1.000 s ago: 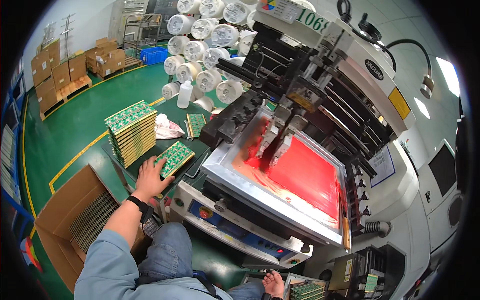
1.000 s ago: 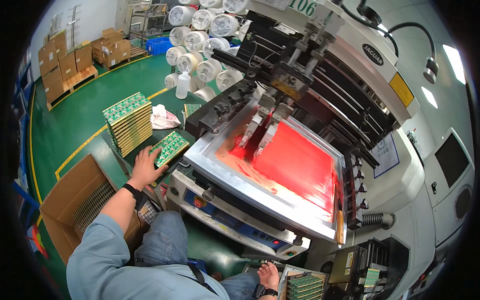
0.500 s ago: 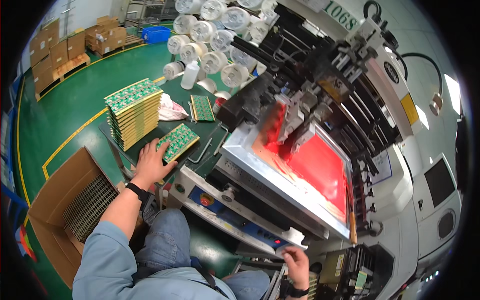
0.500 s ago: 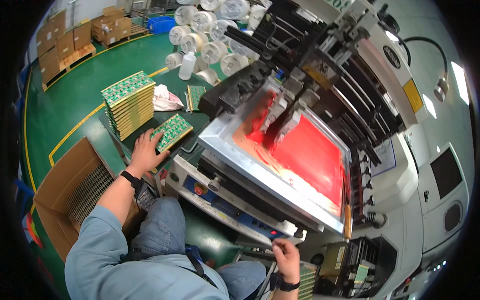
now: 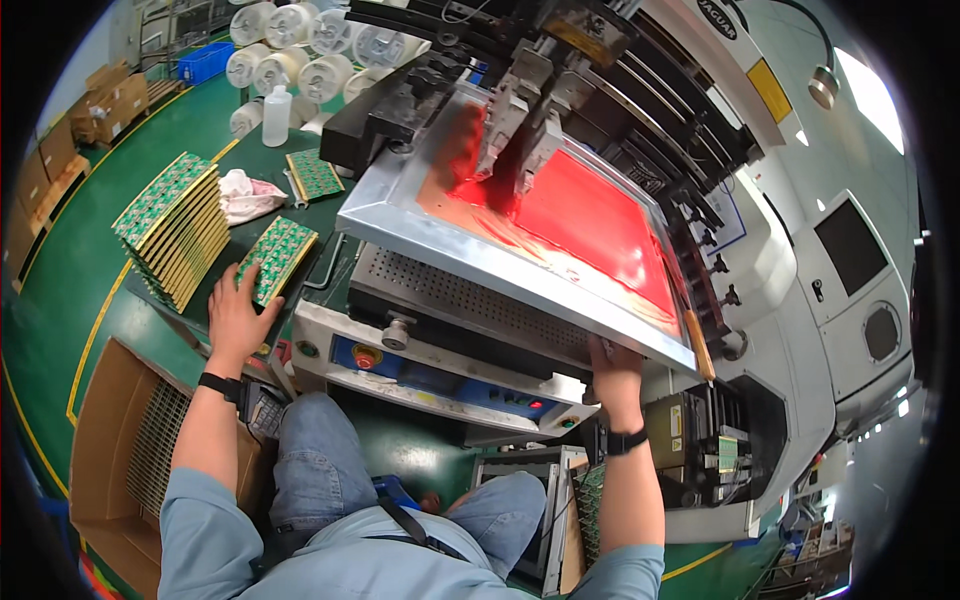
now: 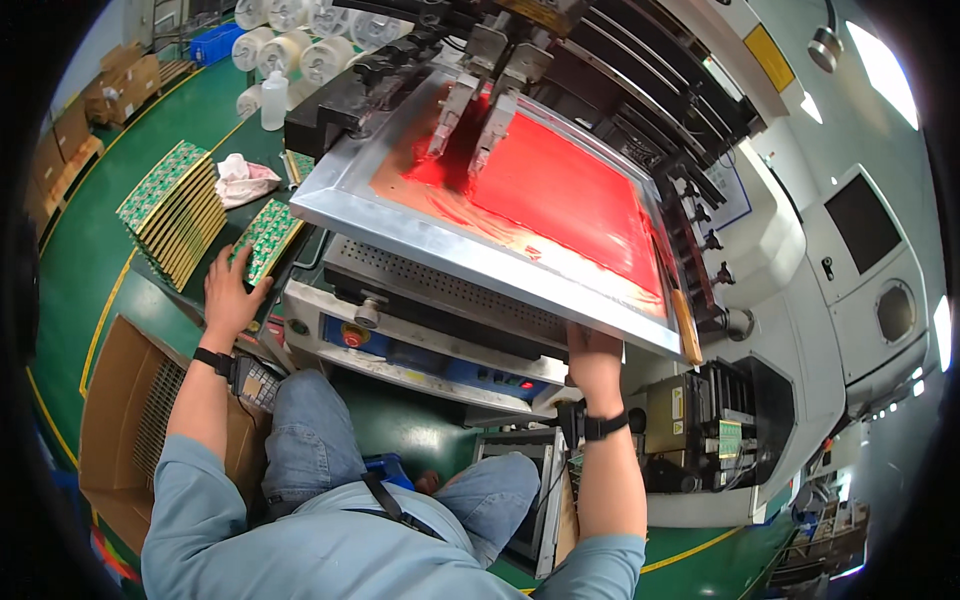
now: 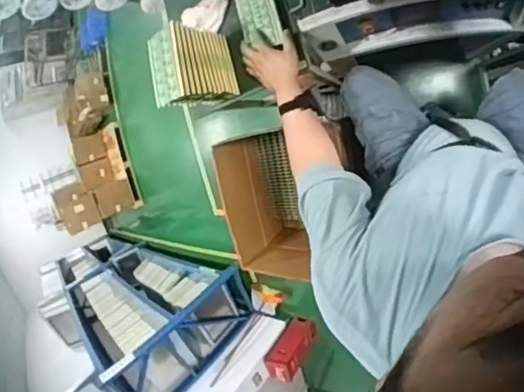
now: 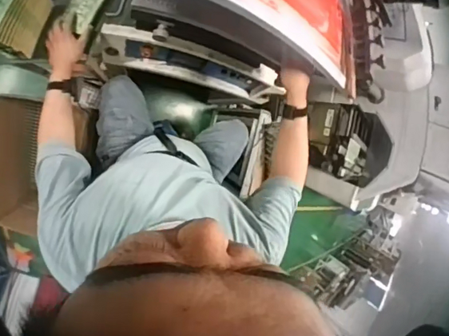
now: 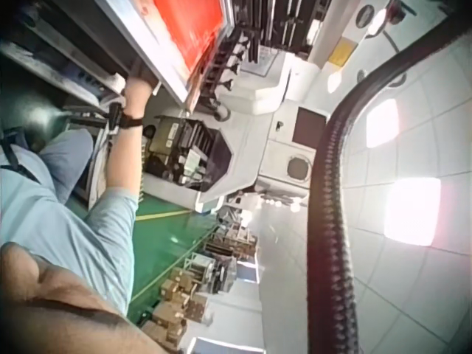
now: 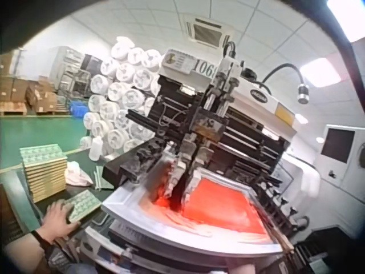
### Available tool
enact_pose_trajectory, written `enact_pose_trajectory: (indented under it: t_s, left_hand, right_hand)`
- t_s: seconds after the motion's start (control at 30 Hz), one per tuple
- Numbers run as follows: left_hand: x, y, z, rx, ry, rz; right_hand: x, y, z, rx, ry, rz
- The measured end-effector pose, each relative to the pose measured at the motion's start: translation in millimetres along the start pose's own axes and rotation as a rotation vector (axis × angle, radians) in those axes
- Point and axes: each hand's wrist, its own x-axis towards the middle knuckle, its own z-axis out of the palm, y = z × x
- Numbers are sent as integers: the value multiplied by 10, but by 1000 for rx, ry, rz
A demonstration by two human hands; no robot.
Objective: Operating a screen printing machine and computer interface to process PCBs.
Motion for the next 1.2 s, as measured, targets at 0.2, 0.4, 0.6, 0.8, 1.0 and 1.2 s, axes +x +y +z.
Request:
enact_pose_trajectory:
  t_s: [0.2,0.4,0.6,0.8,1.0,1.2]
  left_hand:
    - [-51,-50,87,-7,31,11]
    - [-73,-71,116,-3,31,0]
    - [-76,-64,111,-9,32,-1]
    - [-66,-77,115,-22,46,-1]
    - [-71,-95,110,-12,50,2]
    - [-75,-59,151,-8,37,0]
  right_hand:
    - [394,531,493,-181,39,-119]
    - [596,363,626,210,38,-26]
    - [690,400,704,197,54,22]
    - [681,387,702,235,63,54]
    - [657,361,622,-9,150,-115]
    - [680,200,557,-149,157,-286]
